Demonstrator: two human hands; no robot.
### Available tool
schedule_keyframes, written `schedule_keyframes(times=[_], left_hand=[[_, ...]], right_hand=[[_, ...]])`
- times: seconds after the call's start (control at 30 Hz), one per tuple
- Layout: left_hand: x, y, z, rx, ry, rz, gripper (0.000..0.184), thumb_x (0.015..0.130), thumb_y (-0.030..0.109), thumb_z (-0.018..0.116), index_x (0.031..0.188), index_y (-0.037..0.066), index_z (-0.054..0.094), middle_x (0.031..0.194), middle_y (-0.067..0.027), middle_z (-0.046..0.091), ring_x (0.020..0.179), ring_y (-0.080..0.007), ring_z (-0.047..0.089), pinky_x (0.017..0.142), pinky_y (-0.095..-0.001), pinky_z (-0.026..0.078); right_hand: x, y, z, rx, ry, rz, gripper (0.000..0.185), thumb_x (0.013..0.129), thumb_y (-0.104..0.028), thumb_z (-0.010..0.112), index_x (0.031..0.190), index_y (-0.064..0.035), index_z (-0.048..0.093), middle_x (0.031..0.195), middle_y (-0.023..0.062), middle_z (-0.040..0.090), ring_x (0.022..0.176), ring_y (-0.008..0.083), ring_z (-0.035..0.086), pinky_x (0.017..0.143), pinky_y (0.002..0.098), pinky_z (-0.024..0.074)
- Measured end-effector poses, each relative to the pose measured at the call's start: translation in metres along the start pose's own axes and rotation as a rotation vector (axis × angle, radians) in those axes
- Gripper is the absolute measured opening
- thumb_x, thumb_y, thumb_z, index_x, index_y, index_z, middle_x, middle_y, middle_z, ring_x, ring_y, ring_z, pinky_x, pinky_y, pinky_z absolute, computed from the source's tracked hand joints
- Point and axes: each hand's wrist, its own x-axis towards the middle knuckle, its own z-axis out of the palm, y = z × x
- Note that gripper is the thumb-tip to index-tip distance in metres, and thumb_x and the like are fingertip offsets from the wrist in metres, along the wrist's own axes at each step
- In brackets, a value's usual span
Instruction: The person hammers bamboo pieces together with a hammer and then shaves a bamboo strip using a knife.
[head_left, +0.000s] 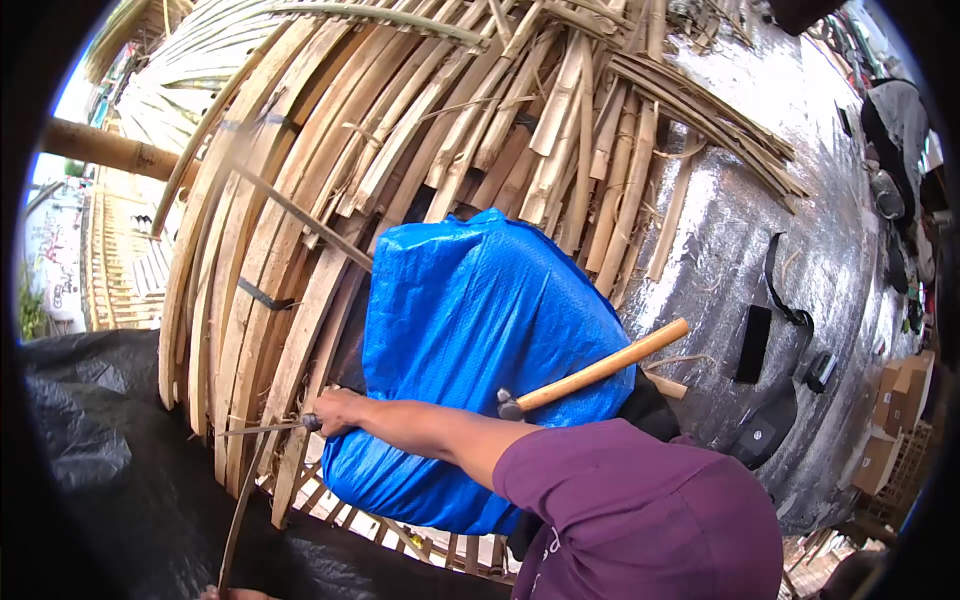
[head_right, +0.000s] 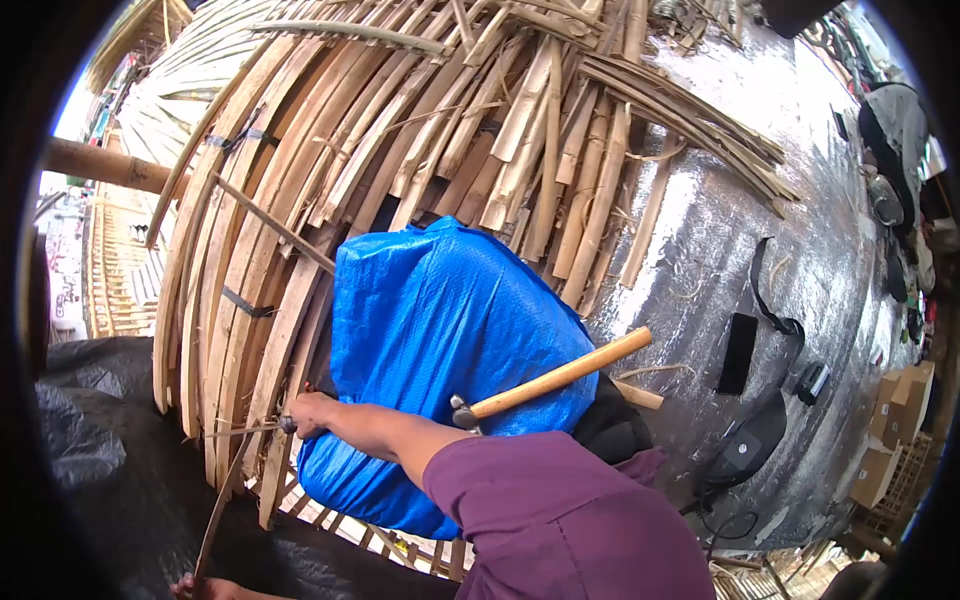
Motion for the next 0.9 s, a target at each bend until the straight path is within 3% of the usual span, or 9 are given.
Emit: schedule_keyframes(times=[0.07, 0.1, 0.13, 0.2, 0.43, 0.6, 0.63, 0.77, 0.9], left_hand=[[-0.018, 0.011, 0.042, 0.125, 0.031, -0.071, 0.026, 0.094, 0.032, 0.040, 0.093, 0.008, 0.050, 0.060, 0.0023, 0.030, 0.055, -0.0088, 0.025, 0.053, -0.0247, 0.024], [-0.020, 0.010, 0.047, 0.085, 0.032, -0.068, 0.023, 0.093, 0.030, 0.044, 0.097, 0.009, 0.054, 0.059, 0.0030, 0.026, 0.053, -0.0086, 0.023, 0.052, -0.0265, 0.021], [-0.022, 0.015, 0.059, 0.087, 0.038, -0.095, 0.020, 0.089, 0.027, 0.047, 0.078, 0.011, 0.053, 0.055, 0.0035, 0.023, 0.050, -0.0093, 0.020, 0.051, -0.0271, 0.020], [-0.022, 0.012, 0.062, 0.053, 0.055, -0.069, 0.023, 0.092, 0.028, 0.044, 0.098, 0.009, 0.055, 0.051, 0.0051, 0.023, 0.045, -0.0067, 0.019, 0.045, -0.0241, 0.016], [-0.028, 0.008, 0.073, 0.176, 0.278, 0.014, 0.018, 0.088, 0.030, 0.043, 0.084, 0.013, 0.048, 0.050, 0.0054, 0.021, 0.042, -0.0066, 0.017, 0.042, -0.0243, 0.014], [-0.027, 0.009, 0.064, 0.203, 0.344, 0.055, 0.016, 0.086, 0.031, 0.045, 0.085, 0.015, 0.044, 0.049, 0.0058, 0.020, 0.041, -0.0062, 0.014, 0.041, -0.0241, 0.012], [-0.027, 0.010, 0.063, 0.192, 0.353, 0.043, 0.016, 0.086, 0.031, 0.045, 0.085, 0.015, 0.043, 0.049, 0.0057, 0.020, 0.041, -0.0061, 0.014, 0.040, -0.0240, 0.012], [-0.027, 0.008, 0.070, 0.205, 0.302, 0.058, 0.017, 0.087, 0.031, 0.045, 0.086, 0.015, 0.045, 0.049, 0.0056, 0.020, 0.040, -0.0059, 0.015, 0.040, -0.0240, 0.012], [-0.014, -0.002, 0.074, 0.180, 0.227, 0.037, 0.018, 0.087, 0.032, 0.046, 0.089, 0.014, 0.050, 0.049, 0.0057, 0.021, 0.040, -0.0056, 0.015, 0.040, -0.0240, 0.013]], right_hand=[[0.001, -0.008, -0.010, -0.030, -0.109, -0.075, 0.027, 0.065, -0.024, 0.064, 0.080, -0.0031, 0.070, 0.083, 0.0238, 0.067, 0.082, 0.0376, 0.067, 0.071, 0.0455, 0.0544], [0.006, -0.008, -0.009, -0.056, -0.142, -0.153, 0.029, 0.065, -0.026, 0.064, 0.081, -0.0022, 0.069, 0.082, 0.0247, 0.067, 0.082, 0.0379, 0.067, 0.070, 0.0458, 0.0539], [0.011, -0.008, -0.003, -0.033, -0.156, -0.168, 0.026, 0.066, -0.024, 0.065, 0.084, -0.0047, 0.068, 0.085, 0.0206, 0.067, 0.083, 0.0364, 0.067, 0.068, 0.0449, 0.0533], [0.006, -0.029, -0.017, 0.012, -0.240, -0.320, 0.027, 0.066, -0.022, 0.065, 0.091, -0.0097, 0.067, 0.080, 0.0191, 0.067, 0.079, 0.0360, 0.066, 0.073, 0.0454, 0.0512], [-0.004, -0.073, -0.021, 0.129, -0.378, -0.510, 0.019, 0.068, -0.018, 0.066, 0.081, -0.0039, 0.065, 0.072, 0.0194, 0.066, 0.070, 0.0332, 0.065, 0.068, 0.0435, 0.0506], [0.012, -0.048, -0.012, 0.118, -0.379, -0.187, 0.025, 0.070, -0.023, 0.067, 0.079, 0.0001, 0.065, 0.078, 0.0216, 0.067, 0.075, 0.0313, 0.066, 0.069, 0.0415, 0.0506], [0.018, -0.037, -0.013, 0.073, -0.320, -0.111, 0.024, 0.071, -0.024, 0.069, 0.075, -0.0006, 0.063, 0.069, 0.0152, 0.065, 0.063, 0.0237, 0.060, 0.062, 0.0394, 0.0485], [0.019, -0.013, -0.019, 0.033, -0.259, 0.071, 0.029, 0.071, -0.028, 0.067, 0.082, -0.0010, 0.069, 0.081, 0.0226, 0.067, 0.077, 0.0284, 0.067, 0.073, 0.0393, 0.0518], [0.018, -0.013, -0.018, -0.001, -0.218, -0.072, 0.029, 0.069, -0.026, 0.068, 0.081, 0.0004, 0.067, 0.074, 0.0203, 0.066, 0.071, 0.0278, 0.065, 0.068, 0.0411, 0.0504]])
